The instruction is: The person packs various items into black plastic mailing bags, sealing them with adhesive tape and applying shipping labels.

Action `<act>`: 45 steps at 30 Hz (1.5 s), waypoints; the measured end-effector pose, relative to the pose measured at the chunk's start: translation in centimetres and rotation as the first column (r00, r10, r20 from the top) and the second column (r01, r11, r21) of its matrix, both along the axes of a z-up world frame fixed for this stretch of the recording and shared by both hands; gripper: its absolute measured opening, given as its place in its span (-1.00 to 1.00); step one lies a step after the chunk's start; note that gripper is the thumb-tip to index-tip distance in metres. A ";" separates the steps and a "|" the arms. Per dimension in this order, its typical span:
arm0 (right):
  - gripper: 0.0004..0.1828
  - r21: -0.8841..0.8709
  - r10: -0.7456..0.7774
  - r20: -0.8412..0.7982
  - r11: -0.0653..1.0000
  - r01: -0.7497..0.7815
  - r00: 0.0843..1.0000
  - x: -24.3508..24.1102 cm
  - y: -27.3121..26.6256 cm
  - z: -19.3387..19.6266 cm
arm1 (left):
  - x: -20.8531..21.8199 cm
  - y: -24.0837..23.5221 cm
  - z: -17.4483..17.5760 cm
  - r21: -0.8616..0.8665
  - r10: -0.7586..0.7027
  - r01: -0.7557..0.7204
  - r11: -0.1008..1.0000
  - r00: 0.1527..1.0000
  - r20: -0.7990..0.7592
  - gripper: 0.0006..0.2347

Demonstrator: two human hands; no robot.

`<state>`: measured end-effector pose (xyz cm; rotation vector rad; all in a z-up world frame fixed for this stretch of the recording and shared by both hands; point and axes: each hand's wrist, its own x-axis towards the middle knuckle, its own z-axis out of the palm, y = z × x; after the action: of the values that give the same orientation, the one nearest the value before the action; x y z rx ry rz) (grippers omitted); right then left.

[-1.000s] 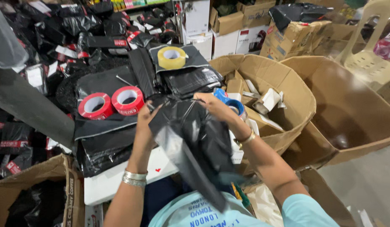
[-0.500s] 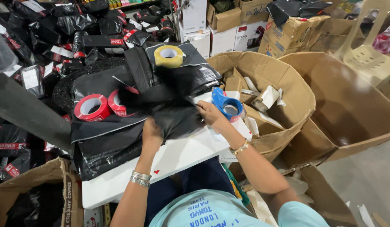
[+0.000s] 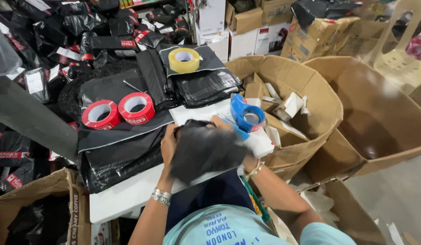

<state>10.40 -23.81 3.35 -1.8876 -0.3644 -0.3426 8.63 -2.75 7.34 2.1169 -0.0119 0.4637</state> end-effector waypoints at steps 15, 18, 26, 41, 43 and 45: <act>-0.93 -0.045 0.002 0.649 0.998 0.036 0.761 -9.7 -5.7 27.0 | -9.9 3.5 25.8 -0.088 -0.329 0.424 0.901 0.802 0.500 -0.92; -0.85 -0.016 -0.001 0.555 1.000 0.012 0.832 -11.5 -6.0 28.3 | -11.5 3.9 27.6 0.340 -0.489 0.356 0.871 0.556 0.672 -0.90; -0.79 -0.301 -0.015 0.481 0.936 0.181 0.877 -10.5 -7.5 29.5 | -9.8 5.6 27.6 0.514 -0.543 0.231 0.826 0.567 0.619 -0.99; -0.60 -0.096 0.249 0.313 0.968 -0.230 0.916 -8.8 -7.0 24.7 | -9.3 7.0 22.8 0.770 -0.497 -0.210 0.602 0.657 0.567 -0.89; -0.74 -0.600 0.266 0.348 0.800 -0.005 0.899 -8.7 -6.6 21.5 | -9.9 6.8 18.2 0.837 -0.524 -0.027 0.547 0.768 0.367 -0.91; -0.69 -0.581 0.302 0.128 0.795 -0.175 0.945 -9.6 -6.1 17.3 | -11.0 6.6 13.6 0.823 -0.576 0.150 0.547 0.781 0.241 -0.93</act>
<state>0.82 -29.92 20.67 -2.3522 -0.9319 -0.2835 -2.38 3.86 20.93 2.6441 -1.1683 0.8231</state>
